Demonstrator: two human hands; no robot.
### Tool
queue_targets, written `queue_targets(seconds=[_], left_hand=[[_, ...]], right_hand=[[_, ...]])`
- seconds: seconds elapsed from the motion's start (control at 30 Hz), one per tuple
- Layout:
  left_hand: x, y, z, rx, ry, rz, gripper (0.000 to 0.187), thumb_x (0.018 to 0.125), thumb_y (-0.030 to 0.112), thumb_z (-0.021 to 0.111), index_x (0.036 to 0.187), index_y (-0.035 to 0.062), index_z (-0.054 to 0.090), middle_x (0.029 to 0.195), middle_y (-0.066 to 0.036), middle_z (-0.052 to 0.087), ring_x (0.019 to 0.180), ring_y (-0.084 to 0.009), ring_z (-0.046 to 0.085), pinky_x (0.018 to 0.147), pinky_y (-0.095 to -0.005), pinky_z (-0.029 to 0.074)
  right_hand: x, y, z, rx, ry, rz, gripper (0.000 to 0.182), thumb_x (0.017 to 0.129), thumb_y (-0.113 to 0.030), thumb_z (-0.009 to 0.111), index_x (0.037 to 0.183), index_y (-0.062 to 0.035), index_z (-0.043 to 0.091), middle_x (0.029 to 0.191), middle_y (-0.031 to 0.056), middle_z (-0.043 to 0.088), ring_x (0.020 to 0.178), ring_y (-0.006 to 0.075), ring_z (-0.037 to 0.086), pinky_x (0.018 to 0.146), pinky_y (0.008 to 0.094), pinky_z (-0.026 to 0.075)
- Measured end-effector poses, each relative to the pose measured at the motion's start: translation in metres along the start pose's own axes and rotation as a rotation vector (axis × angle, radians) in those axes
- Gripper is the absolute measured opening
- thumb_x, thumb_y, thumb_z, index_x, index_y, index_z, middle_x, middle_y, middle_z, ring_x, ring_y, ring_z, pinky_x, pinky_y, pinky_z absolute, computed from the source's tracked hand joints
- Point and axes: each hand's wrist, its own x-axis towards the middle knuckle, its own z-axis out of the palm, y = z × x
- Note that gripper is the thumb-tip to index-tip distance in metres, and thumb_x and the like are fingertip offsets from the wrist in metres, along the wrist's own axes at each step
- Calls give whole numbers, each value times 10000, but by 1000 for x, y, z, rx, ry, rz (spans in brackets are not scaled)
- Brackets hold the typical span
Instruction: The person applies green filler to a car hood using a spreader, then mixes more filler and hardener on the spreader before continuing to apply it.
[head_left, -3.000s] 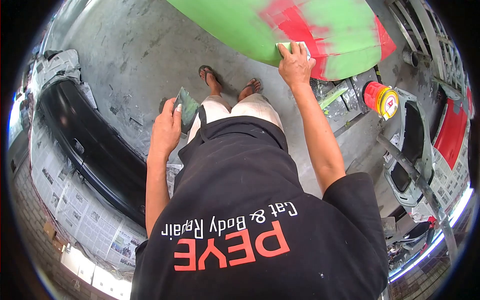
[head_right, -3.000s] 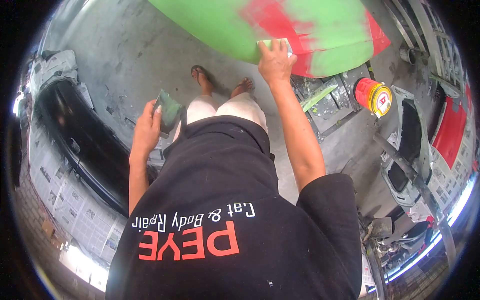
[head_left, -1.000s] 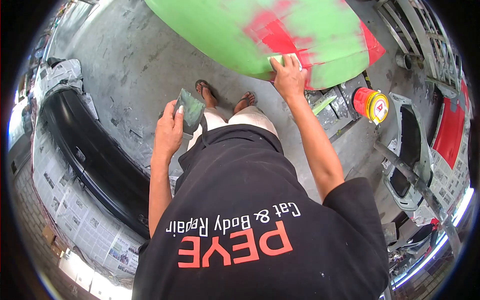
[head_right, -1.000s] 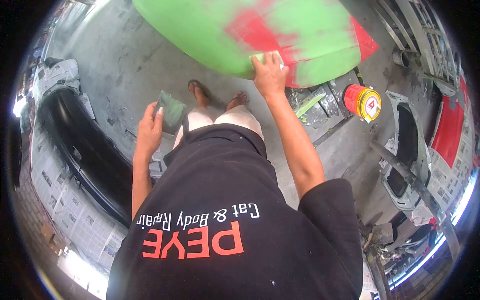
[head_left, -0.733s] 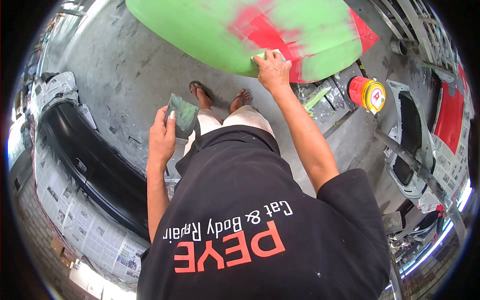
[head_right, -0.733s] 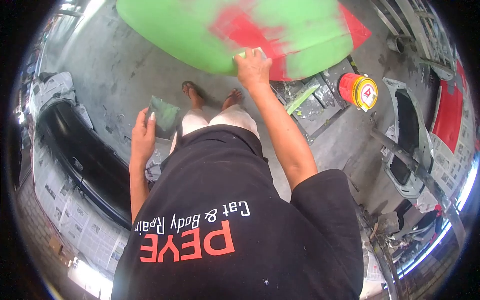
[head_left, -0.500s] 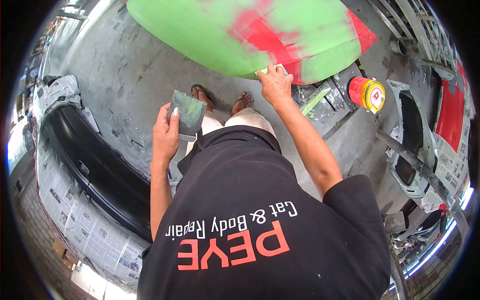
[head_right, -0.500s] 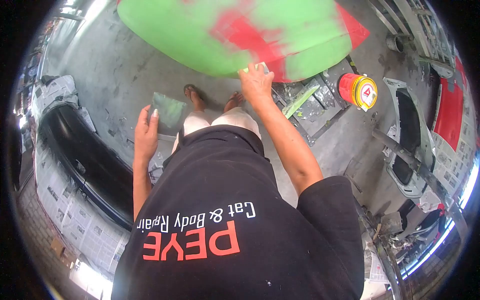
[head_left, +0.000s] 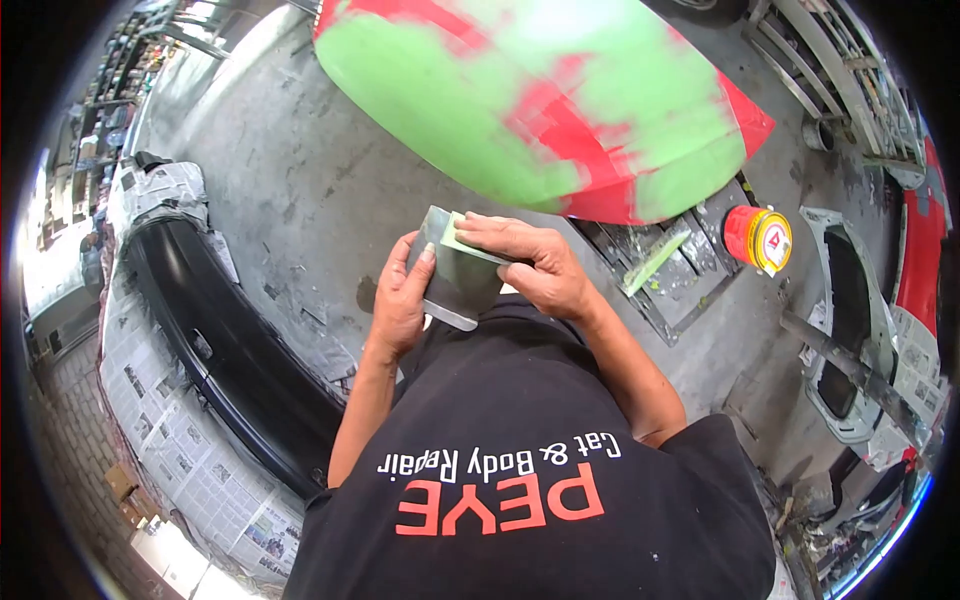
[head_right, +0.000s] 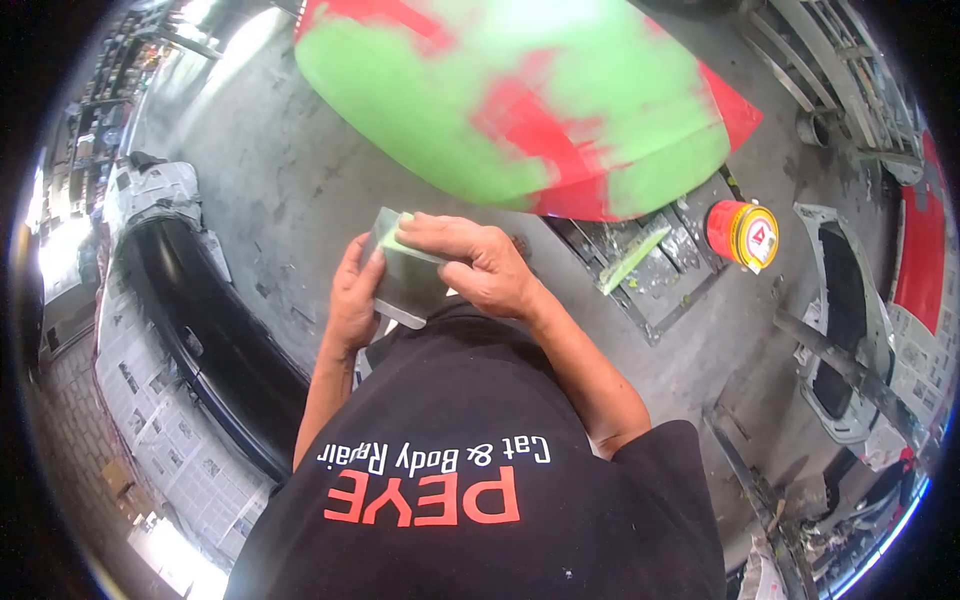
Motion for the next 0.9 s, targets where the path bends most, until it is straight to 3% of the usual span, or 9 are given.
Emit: queue_targets(seconds=[0.23, 0.4, 0.6, 0.67, 0.7, 0.73, 0.8, 0.83, 0.9], left_hand=[[-13, 2, -20, -86, 52, 191, 304, 1089, 149, 540, 1360, 14, 518, 1210, -60, 647, 1083, -105, 611, 963, -281, 510], [-18, 19, -39, -114, 88, 238, 288, 1083, 148, 551, 1338, 18, 521, 1191, -71, 655, 1043, -125, 639, 931, -303, 545], [-13, 53, -72, -171, 88, 315, 272, 1085, 146, 546, 1327, 25, 523, 1179, -60, 659, 1036, -123, 638, 932, -307, 541], [-2, 72, -94, -221, 88, 361, 266, 1089, 151, 539, 1324, 25, 523, 1171, -50, 656, 1045, -114, 624, 948, -300, 523], [6, 78, -115, -47, 88, 462, 276, 1094, 159, 530, 1340, 35, 524, 1203, -53, 651, 1079, -133, 618, 968, -307, 506], [11, 84, -133, 132, 87, 556, 286, 1098, 166, 521, 1357, 44, 524, 1235, -56, 645, 1112, -152, 611, 989, -314, 490], [20, 101, -150, 308, 127, 626, 275, 1114, 162, 477, 1354, 37, 527, 1228, -47, 638, 1091, -142, 600, 987, -290, 466], [24, 106, -161, 428, 169, 679, 277, 1114, 165, 474, 1347, 27, 533, 1224, -56, 635, 1085, -143, 596, 978, -292, 470], [26, 118, -176, 544, 217, 729, 280, 1114, 167, 470, 1340, 18, 540, 1220, -64, 633, 1080, -143, 592, 970, -294, 474]], right_hand=[[28, -9, 30, -526, 69, -131, 521, 740, -33, 528, 1216, -38, 739, 1279, 188, 707, 1286, 376, 614, 1099, 443, 468], [51, -2, 35, -625, 102, -209, 403, 778, -88, 574, 1141, -47, 744, 1185, 149, 731, 1158, 378, 667, 968, 436, 542], [79, -9, 40, -881, -18, -62, 421, 790, -95, 566, 1169, -38, 740, 1171, 162, 730, 1132, 336, 681, 980, 423, 535], [89, 6, 48, -435, 128, 85, 425, 841, -94, 543, 1218, -23, 727, 1185, 147, 736, 1102, 271, 694, 944, 405, 547], [95, 9, 55, -196, 155, 123, 452, 932, -102, 505, 1351, -21, 651, 1241, 113, 714, 1069, 220, 683, 888, 378, 560], [101, 8, 66, -198, 154, 120, 452, 932, -102, 505, 1351, -21, 651, 1241, 113, 714, 1069, 220, 683, 888, 378, 560], [120, -11, 89, 525, 199, 323, 503, 994, -114, 493, 1491, -44, 519, 1292, 92, 666, 1058, 212, 666, 819, 372, 577], [129, -24, 103, 681, 171, 414, 544, 1011, -126, 517, 1544, -82, 418, 1277, 102, 641, 1044, 218, 663, 738, 390, 579], [148, -12, 134, 814, 177, 481, 528, 1006, -123, 533, 1521, -84, 426, 1250, 101, 643, 1041, 223, 662, 709, 409, 576]])
